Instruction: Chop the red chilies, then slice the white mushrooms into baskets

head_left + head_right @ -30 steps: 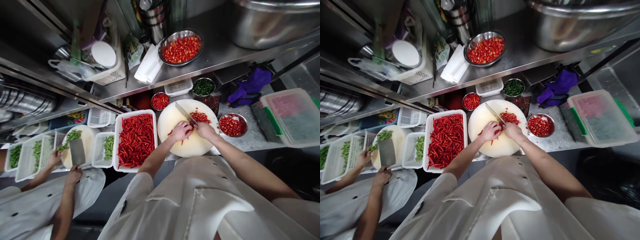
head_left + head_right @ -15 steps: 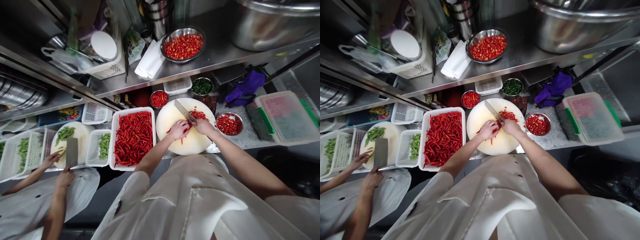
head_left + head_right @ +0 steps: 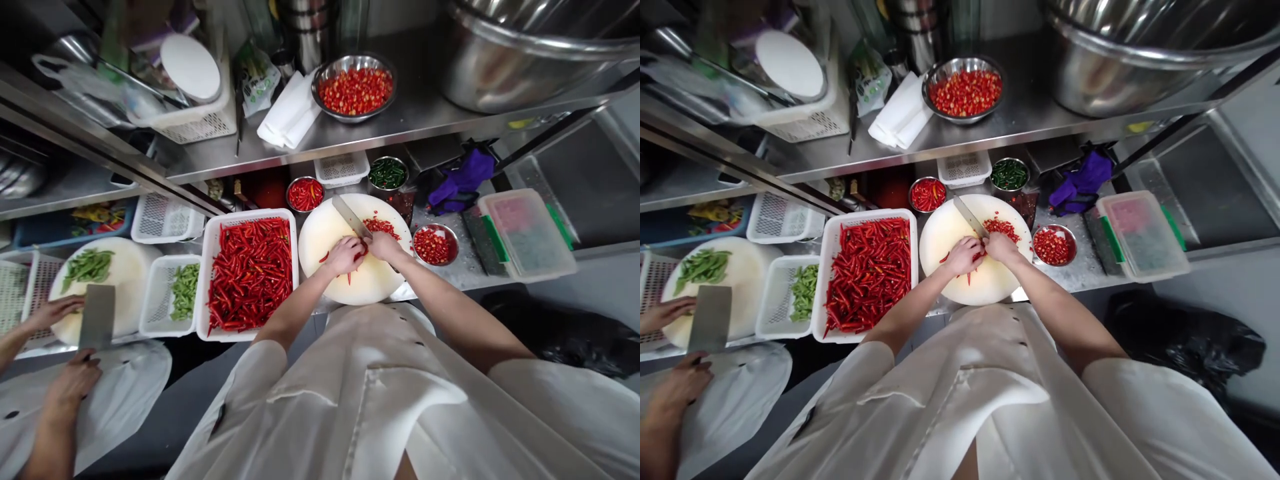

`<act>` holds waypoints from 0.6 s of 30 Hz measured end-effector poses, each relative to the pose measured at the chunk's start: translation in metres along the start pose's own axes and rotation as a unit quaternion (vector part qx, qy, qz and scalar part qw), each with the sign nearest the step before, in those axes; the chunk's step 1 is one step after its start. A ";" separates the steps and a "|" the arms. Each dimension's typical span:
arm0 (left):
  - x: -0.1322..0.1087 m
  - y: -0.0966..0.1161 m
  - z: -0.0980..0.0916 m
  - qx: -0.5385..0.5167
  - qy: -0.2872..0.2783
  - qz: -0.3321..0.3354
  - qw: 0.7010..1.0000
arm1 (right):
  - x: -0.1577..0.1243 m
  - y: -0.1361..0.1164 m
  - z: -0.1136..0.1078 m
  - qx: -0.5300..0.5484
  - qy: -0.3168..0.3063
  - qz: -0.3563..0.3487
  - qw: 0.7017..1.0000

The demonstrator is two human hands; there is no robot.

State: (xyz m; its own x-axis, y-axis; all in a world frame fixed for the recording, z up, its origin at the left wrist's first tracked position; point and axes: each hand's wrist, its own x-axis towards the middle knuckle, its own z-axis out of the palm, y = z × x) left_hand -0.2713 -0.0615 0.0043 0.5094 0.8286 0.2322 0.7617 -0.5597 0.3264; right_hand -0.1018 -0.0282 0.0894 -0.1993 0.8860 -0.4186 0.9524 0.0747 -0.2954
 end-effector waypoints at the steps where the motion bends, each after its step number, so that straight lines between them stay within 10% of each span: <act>1: 0.000 0.000 0.000 0.001 -0.001 -0.004 1.000 | 0.000 0.000 -0.001 -0.002 -0.003 -0.004 1.000; 18: -0.012 0.001 -0.001 0.003 0.015 -0.037 0.999 | -0.007 -0.002 0.005 0.009 -0.026 0.008 1.000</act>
State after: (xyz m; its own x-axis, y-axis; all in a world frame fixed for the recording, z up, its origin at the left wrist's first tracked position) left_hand -0.2770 -0.0724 0.0023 0.4404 0.8666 0.2347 0.7986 -0.4975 0.3386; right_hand -0.1037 -0.0366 0.0883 -0.1964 0.8617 -0.4678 0.9513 0.0519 -0.3038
